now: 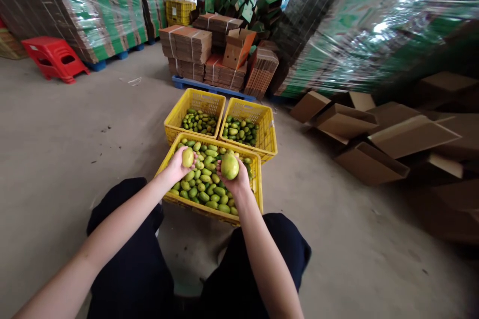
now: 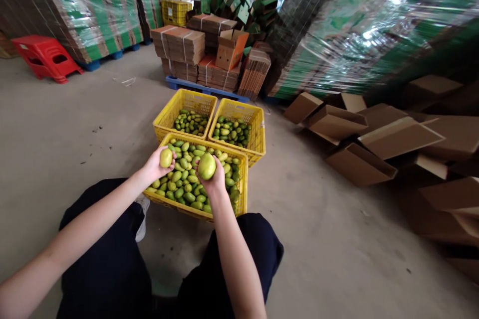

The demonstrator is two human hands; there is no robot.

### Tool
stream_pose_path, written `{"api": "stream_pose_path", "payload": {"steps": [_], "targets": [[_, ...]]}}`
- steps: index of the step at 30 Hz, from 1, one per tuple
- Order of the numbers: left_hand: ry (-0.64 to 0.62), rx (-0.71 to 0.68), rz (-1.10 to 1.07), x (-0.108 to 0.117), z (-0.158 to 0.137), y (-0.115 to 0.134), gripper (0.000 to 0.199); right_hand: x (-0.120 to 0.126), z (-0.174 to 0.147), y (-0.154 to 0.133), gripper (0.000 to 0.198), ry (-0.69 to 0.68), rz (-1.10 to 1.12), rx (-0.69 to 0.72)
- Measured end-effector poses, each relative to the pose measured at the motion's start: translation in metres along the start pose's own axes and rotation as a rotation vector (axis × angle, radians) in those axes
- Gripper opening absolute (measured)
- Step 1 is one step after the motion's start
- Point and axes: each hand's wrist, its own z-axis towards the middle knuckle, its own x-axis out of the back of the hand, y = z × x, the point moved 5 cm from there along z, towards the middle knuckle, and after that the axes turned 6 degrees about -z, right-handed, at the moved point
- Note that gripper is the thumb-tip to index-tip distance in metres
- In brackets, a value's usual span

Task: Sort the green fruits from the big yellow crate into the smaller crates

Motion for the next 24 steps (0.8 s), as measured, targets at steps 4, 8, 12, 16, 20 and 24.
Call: {"api": "stream_pose_path", "payload": {"steps": [4,8,12,16,20,24], "targets": [[0.025,-0.017,-0.008,-0.002,0.004,-0.004,0.04,-0.001,-0.004,0.001,0.023,0.026,0.022,-0.057],[-0.041,-0.003,-0.054,-0.02,-0.004,-0.019,0.035,-0.008,-0.021,-0.004,0.029,-0.032,0.096,-0.038],[-0.035,-0.005,-0.119,-0.034,-0.018,-0.031,0.018,-0.011,-0.04,-0.013,0.018,-0.045,0.147,0.055],[-0.021,-0.014,-0.112,-0.045,-0.035,-0.034,0.015,-0.011,-0.051,-0.012,0.017,0.022,0.147,-0.028],[-0.102,0.037,-0.082,-0.061,-0.052,-0.04,0.029,-0.008,-0.057,-0.007,0.022,0.144,0.195,-0.115],[-0.192,0.031,-0.023,-0.068,-0.055,-0.047,0.033,-0.008,-0.06,-0.008,0.02,0.217,0.219,-0.081]]}}
